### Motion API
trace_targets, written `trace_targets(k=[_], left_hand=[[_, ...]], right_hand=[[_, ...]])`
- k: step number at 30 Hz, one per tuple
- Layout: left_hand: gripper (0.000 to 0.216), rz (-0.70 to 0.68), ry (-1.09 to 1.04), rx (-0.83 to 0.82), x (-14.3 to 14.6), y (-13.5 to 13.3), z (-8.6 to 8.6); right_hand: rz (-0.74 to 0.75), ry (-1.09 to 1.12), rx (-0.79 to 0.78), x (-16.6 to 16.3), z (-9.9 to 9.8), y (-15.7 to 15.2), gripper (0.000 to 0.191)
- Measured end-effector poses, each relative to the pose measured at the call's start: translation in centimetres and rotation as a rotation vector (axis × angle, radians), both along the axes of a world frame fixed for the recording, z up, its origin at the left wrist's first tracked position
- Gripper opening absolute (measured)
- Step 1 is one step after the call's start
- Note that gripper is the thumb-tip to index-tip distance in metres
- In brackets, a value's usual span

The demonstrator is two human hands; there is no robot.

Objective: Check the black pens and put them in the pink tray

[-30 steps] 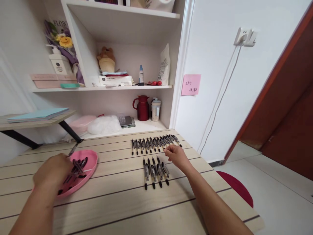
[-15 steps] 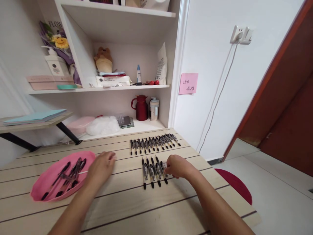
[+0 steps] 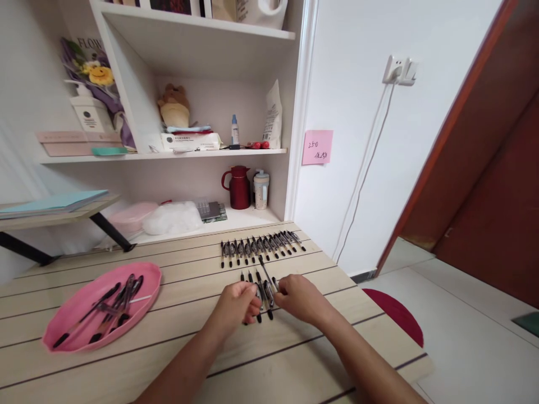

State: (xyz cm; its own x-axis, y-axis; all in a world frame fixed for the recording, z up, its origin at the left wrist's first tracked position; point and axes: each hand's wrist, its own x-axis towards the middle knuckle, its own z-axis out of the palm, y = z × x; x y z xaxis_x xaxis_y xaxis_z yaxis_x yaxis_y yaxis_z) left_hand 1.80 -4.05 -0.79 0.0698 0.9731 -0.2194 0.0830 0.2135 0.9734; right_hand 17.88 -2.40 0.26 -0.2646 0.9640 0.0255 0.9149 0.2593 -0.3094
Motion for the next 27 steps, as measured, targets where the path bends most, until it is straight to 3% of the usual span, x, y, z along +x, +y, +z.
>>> trace_targets(k=[6, 9, 11, 13, 17, 22, 27], left_hand=[[0.020, 0.060, -0.389, -0.057, -0.3, -0.6, -0.3], [0.016, 0.092, -0.449, -0.097, -1.1, -0.7, -0.3], [0.014, 0.085, -0.479, -0.108, -1.6, -0.7, -0.2], [0.014, 0.085, -0.510, -0.108, -1.8, -0.8, -0.1], [0.016, 0.055, -0.531, -0.100, -1.7, -1.0, 0.0], [0.022, -0.033, -0.430, -0.032, -1.5, -1.3, -0.3], [0.026, -0.115, -0.253, 0.032, -1.4, -1.4, -0.6]], right_hand=[[0.284, 0.291, -0.083, -0.6, 0.3, -0.7, 0.020], [0.091, 0.252, -0.041, 0.4, 0.3, 0.5, 0.026], [-0.093, 0.158, 0.020, 1.1, 0.0, 1.3, 0.020], [-0.179, 0.087, 0.017, 1.3, -0.6, 1.6, 0.015], [-0.171, 0.048, -0.016, 0.7, -2.1, 1.5, 0.023], [-0.120, 0.020, -0.005, 0.3, -3.7, 1.7, 0.017], [-0.126, 0.115, -0.018, 1.5, -3.3, 1.9, 0.022]])
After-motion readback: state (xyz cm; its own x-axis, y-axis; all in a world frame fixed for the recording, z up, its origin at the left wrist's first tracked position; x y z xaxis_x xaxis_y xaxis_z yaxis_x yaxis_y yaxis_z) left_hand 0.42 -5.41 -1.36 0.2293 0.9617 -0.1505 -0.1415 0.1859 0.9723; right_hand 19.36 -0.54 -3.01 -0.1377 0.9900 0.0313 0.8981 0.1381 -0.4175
